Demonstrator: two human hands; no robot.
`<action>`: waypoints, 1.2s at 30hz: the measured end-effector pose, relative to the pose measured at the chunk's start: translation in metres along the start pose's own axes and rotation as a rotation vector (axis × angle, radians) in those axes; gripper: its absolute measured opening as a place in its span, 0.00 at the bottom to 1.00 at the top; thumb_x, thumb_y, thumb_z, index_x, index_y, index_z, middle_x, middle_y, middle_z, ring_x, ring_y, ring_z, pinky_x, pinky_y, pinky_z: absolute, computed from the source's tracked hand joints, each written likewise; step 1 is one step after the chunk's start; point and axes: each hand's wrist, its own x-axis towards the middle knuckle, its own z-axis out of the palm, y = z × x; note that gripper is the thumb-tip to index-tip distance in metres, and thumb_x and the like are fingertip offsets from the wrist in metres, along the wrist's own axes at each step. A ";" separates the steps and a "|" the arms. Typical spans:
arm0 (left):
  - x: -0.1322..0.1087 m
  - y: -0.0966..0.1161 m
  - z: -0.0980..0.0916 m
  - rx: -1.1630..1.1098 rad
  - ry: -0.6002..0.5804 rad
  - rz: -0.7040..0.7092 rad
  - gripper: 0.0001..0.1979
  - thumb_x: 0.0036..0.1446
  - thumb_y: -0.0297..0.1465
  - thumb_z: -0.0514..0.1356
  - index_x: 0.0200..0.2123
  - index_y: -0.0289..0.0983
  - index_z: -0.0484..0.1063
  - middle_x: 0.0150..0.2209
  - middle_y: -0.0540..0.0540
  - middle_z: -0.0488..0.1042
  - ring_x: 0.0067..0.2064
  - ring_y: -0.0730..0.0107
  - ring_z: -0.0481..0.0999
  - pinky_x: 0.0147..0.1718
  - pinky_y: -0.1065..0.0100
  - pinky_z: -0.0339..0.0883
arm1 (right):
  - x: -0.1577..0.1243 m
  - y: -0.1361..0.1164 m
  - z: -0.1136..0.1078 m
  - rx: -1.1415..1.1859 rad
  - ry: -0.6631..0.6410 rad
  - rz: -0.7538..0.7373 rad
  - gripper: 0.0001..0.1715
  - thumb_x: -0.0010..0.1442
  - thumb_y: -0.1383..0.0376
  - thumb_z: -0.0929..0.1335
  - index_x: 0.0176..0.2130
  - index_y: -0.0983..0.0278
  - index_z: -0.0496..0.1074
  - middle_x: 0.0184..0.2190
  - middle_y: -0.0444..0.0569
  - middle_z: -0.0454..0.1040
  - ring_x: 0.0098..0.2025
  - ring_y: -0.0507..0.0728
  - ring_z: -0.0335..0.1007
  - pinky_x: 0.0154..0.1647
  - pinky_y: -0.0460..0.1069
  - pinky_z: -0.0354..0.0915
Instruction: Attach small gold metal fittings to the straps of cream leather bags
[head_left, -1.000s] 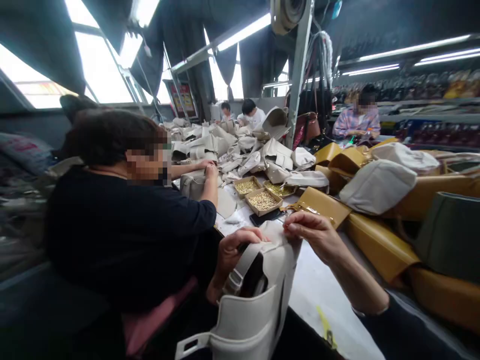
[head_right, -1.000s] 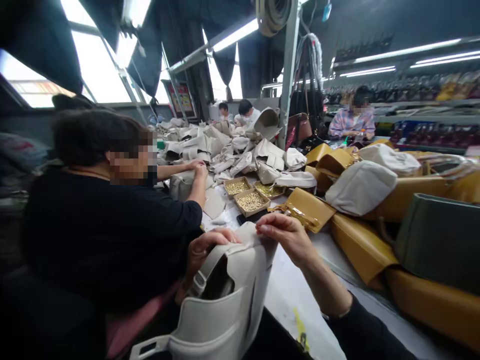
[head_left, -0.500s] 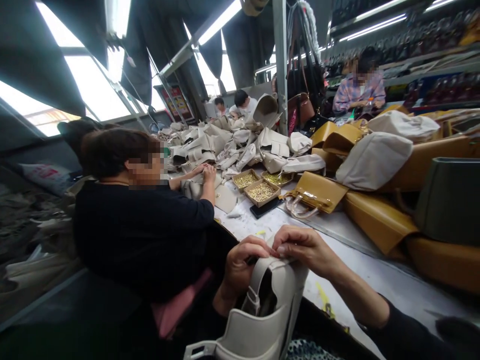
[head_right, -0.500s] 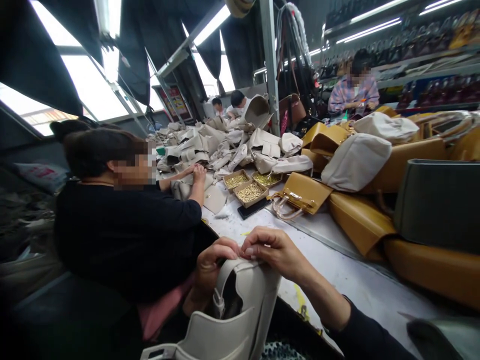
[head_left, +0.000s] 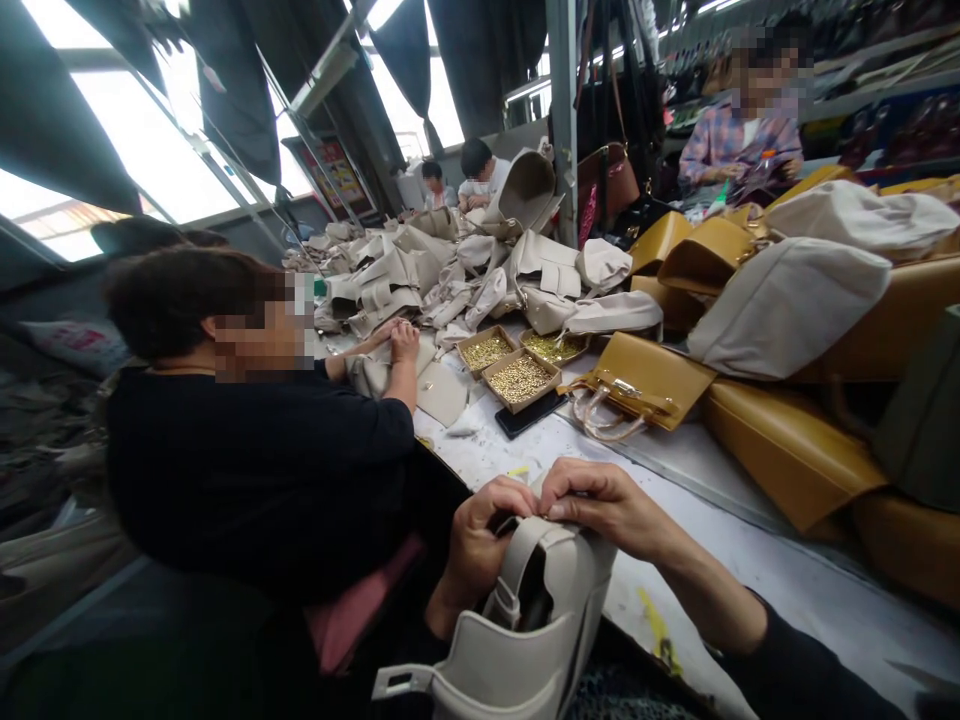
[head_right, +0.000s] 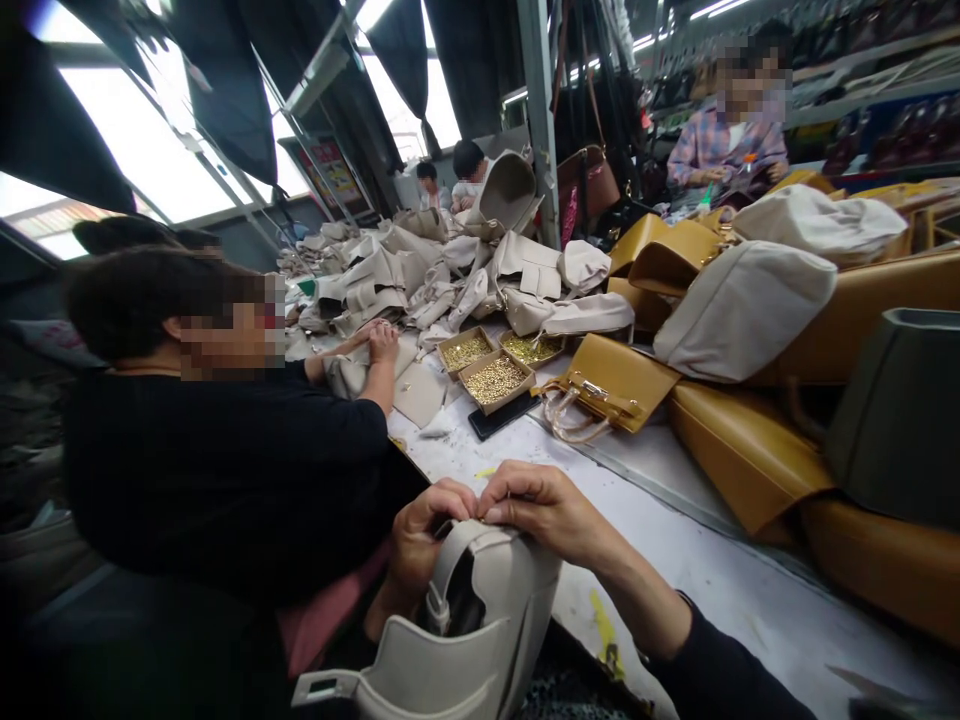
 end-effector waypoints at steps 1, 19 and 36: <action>0.001 -0.001 0.000 -0.002 0.000 -0.007 0.09 0.56 0.22 0.70 0.34 0.39 0.75 0.35 0.48 0.77 0.37 0.70 0.77 0.36 0.72 0.70 | 0.002 -0.001 -0.002 -0.023 -0.012 -0.011 0.11 0.66 0.56 0.74 0.37 0.60 0.82 0.35 0.45 0.78 0.38 0.53 0.72 0.41 0.47 0.63; 0.022 0.002 0.018 0.099 0.077 -0.148 0.11 0.52 0.22 0.70 0.34 0.39 0.73 0.34 0.50 0.73 0.36 0.70 0.74 0.35 0.72 0.70 | 0.027 -0.007 -0.026 -0.433 -0.193 -0.084 0.32 0.75 0.47 0.60 0.25 0.62 0.63 0.25 0.41 0.63 0.31 0.52 0.59 0.35 0.49 0.56; 0.025 -0.001 0.020 0.135 0.013 -0.138 0.08 0.56 0.22 0.68 0.34 0.38 0.72 0.34 0.50 0.72 0.36 0.71 0.74 0.34 0.72 0.71 | 0.005 -0.009 -0.048 -0.122 -0.097 -0.031 0.19 0.69 0.50 0.70 0.41 0.62 0.80 0.37 0.48 0.79 0.42 0.56 0.71 0.47 0.51 0.64</action>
